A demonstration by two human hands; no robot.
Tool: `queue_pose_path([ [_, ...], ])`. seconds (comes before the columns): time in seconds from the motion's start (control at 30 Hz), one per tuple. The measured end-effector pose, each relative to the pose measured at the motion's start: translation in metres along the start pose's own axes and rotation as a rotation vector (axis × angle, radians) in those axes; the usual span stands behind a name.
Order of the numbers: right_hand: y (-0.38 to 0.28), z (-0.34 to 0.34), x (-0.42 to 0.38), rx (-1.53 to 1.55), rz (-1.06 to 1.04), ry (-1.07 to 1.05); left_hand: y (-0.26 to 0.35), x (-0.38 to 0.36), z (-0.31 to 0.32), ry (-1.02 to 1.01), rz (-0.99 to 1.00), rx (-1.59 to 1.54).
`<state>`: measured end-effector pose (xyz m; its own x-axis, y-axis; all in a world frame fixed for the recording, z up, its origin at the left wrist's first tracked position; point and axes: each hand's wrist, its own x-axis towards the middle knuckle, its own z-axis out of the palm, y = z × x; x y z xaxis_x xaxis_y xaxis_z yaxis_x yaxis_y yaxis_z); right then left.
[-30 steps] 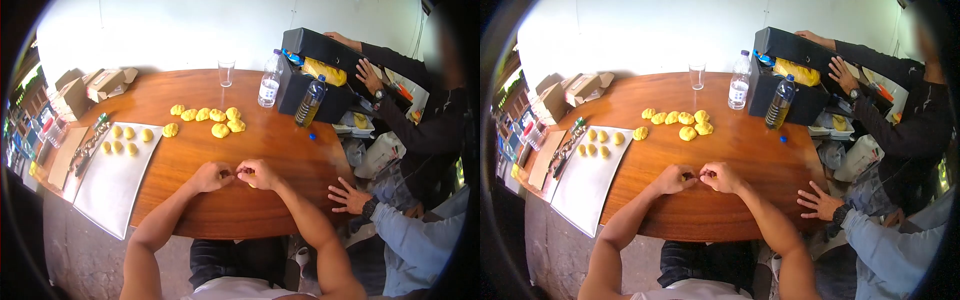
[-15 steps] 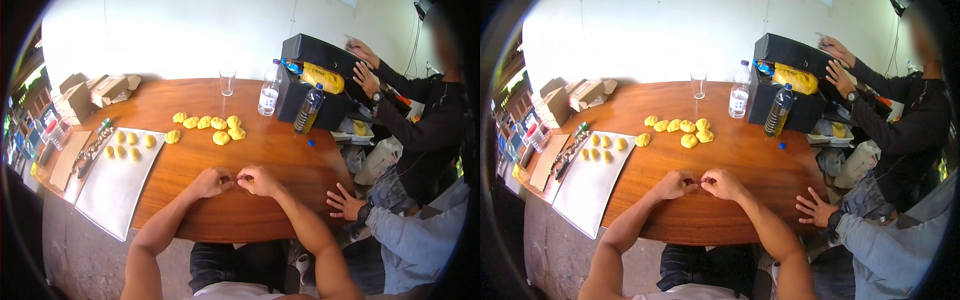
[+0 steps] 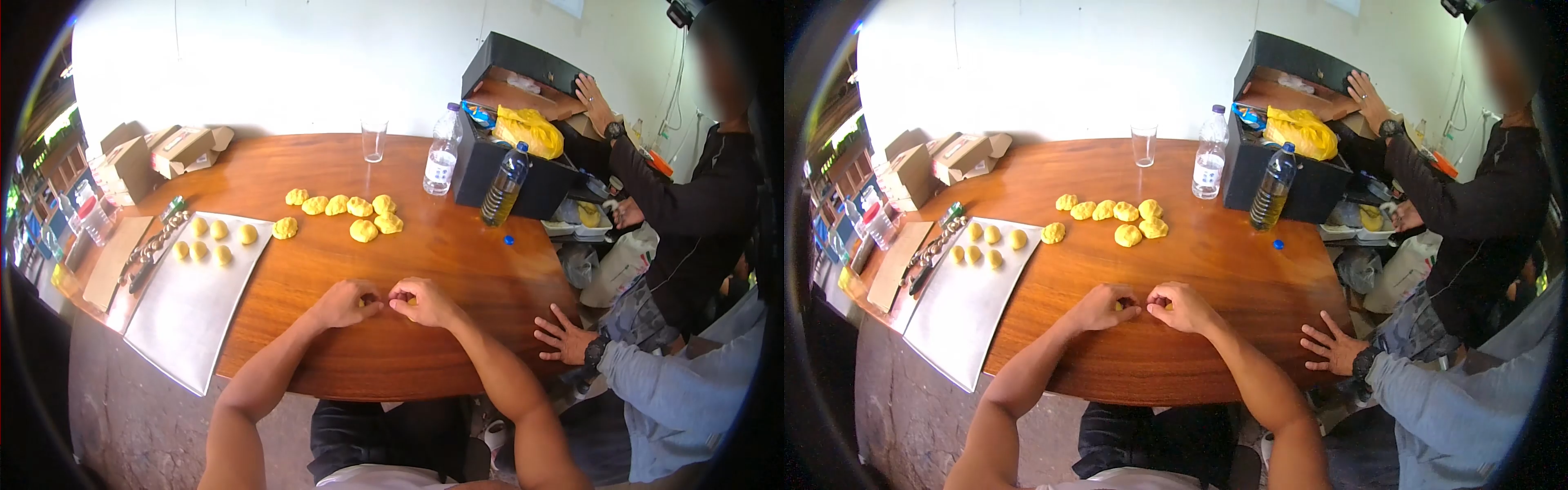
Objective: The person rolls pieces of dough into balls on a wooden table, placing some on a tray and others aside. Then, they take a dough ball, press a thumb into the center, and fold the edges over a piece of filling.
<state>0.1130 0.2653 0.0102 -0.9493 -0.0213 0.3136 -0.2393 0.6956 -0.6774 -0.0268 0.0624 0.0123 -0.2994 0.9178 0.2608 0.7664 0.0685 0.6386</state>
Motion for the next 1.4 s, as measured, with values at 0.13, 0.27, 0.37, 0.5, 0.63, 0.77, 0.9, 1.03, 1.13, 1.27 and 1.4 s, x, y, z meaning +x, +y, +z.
queue_pose_path([
  [0.13, -0.001, 0.000, -0.001, 0.022, 0.015, -0.001, 0.000, 0.000, 0.001, -0.001, -0.011, 0.007],
  [0.27, 0.000, 0.000, -0.001, 0.012, 0.002, 0.001, -0.005, 0.000, 0.003, 0.000, 0.017, 0.010],
  [0.37, -0.002, 0.000, -0.001, 0.010, -0.004, 0.007, -0.001, -0.001, 0.002, -0.003, -0.018, -0.006],
  [0.5, -0.004, -0.002, -0.001, -0.006, -0.011, 0.007, 0.002, 0.000, 0.000, 0.004, -0.009, -0.004],
  [0.63, -0.002, -0.002, 0.000, -0.031, -0.032, 0.017, 0.004, 0.000, -0.003, -0.019, -0.019, -0.004],
  [0.77, 0.003, 0.003, 0.000, -0.004, -0.049, 0.037, 0.002, -0.003, 0.001, -0.022, -0.043, 0.007],
  [0.9, 0.005, 0.002, 0.001, 0.020, -0.044, 0.038, 0.000, -0.001, 0.002, -0.008, -0.062, -0.045],
  [1.03, 0.005, 0.002, 0.000, 0.019, -0.017, 0.017, 0.001, 0.000, 0.003, -0.015, -0.065, -0.055],
  [1.13, 0.006, 0.002, 0.000, 0.016, -0.010, 0.008, 0.005, 0.001, 0.000, -0.019, -0.066, -0.043],
  [1.27, 0.002, 0.000, -0.001, -0.024, 0.007, -0.007, 0.004, 0.002, 0.000, 0.000, -0.037, -0.042],
  [1.4, 0.002, 0.000, -0.001, -0.007, 0.004, -0.016, 0.007, 0.001, -0.003, -0.011, -0.051, -0.036],
])
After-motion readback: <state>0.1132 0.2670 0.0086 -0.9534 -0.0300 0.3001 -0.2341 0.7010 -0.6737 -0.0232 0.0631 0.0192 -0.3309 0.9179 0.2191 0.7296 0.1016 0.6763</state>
